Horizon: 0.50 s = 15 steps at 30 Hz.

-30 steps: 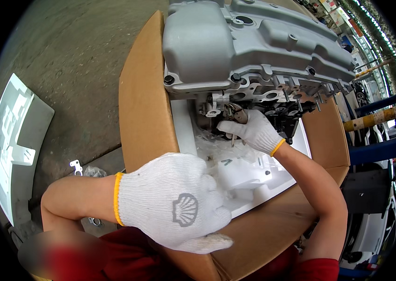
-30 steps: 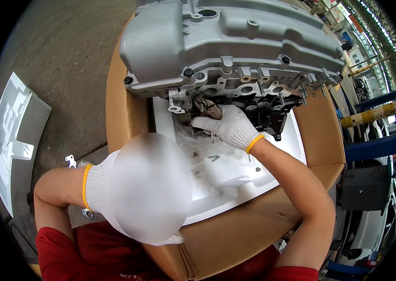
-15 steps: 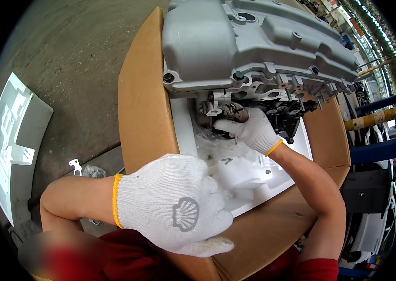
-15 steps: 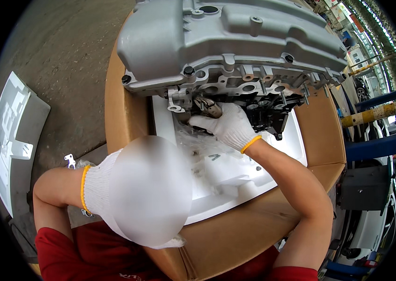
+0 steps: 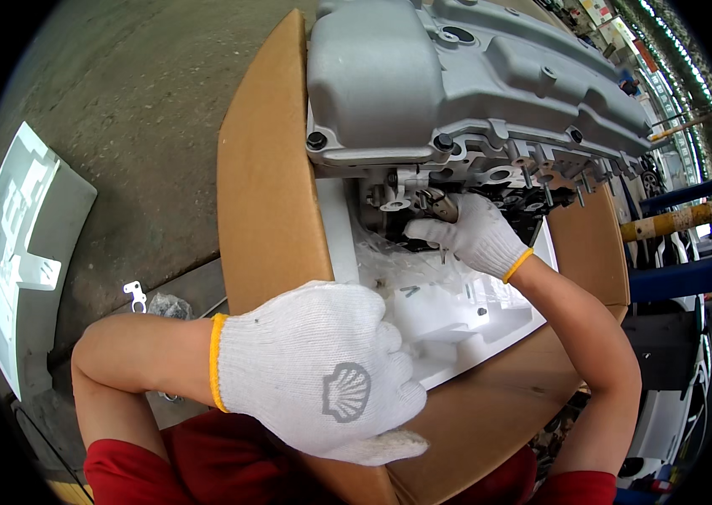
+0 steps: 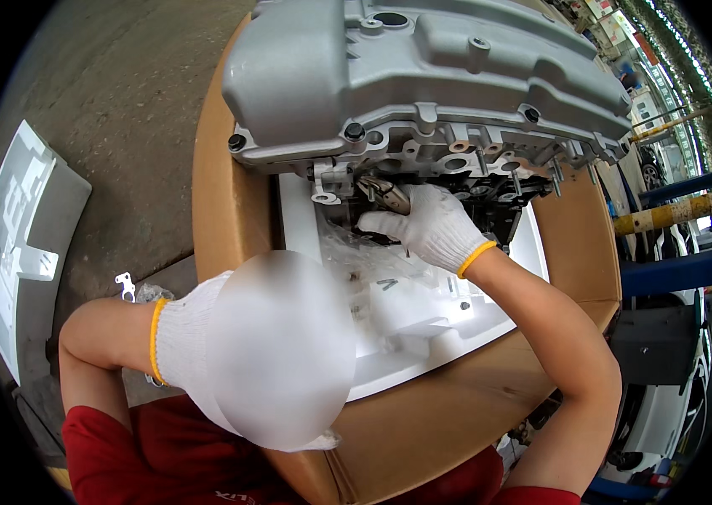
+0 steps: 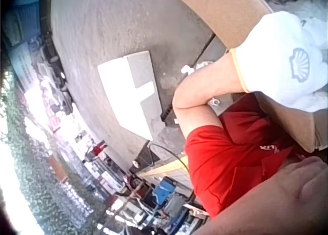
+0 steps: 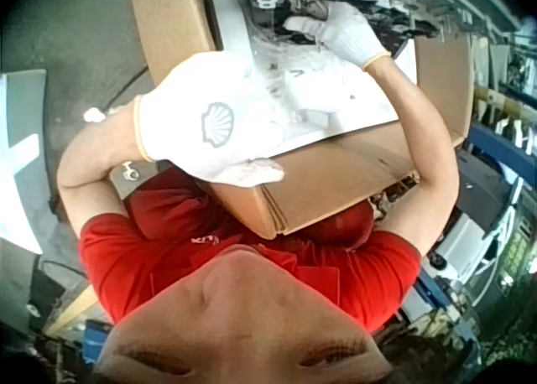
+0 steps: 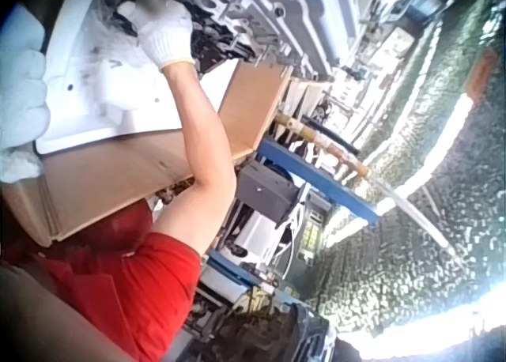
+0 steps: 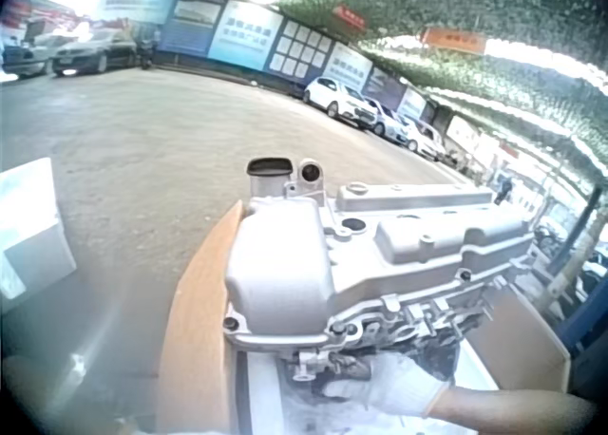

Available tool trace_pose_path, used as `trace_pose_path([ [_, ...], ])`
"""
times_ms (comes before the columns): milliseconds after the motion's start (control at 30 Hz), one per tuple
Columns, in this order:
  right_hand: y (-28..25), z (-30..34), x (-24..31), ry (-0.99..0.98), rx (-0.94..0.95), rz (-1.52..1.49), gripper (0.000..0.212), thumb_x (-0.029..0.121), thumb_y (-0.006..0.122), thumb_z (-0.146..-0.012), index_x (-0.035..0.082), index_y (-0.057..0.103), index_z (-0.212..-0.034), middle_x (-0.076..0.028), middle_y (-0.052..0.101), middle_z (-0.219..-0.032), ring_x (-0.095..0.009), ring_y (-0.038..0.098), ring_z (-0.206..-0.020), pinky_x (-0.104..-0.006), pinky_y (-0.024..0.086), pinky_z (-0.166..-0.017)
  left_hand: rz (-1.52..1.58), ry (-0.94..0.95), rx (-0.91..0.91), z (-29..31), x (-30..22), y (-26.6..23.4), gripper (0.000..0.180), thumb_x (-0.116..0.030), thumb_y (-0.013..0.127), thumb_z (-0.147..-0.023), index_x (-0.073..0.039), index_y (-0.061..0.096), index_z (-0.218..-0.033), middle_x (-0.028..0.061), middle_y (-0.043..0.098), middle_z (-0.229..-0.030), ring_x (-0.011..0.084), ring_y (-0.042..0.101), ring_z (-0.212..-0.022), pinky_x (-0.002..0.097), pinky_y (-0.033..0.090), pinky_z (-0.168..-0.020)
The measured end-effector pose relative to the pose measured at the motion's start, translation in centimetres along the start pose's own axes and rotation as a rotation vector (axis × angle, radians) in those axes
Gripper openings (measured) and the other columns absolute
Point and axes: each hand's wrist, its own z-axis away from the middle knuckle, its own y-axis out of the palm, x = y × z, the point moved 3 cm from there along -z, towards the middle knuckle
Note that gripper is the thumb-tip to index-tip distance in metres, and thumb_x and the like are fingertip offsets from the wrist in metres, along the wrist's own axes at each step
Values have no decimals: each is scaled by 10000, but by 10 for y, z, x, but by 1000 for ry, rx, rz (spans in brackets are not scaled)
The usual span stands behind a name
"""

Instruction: The person assembles a car engine block by hand, using pliers to remove a clip and then installing a gasket. The person places the gasket onto the engine block and secures it in place.

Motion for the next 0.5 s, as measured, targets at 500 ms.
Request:
trace_pose_path([
  [500, 49, -6, -10, 105, 39, -686, 448, 419, 940, -933, -2, 846, -1056, -81, 804, -852, -176, 765, -805, -378, 604, -786, -46, -8, 28, -3, -3, -3, 537, -577, 732, -996, -143, 685, -683, 93, 560, -572, 329, 559, -530, 431, 467, -535],
])
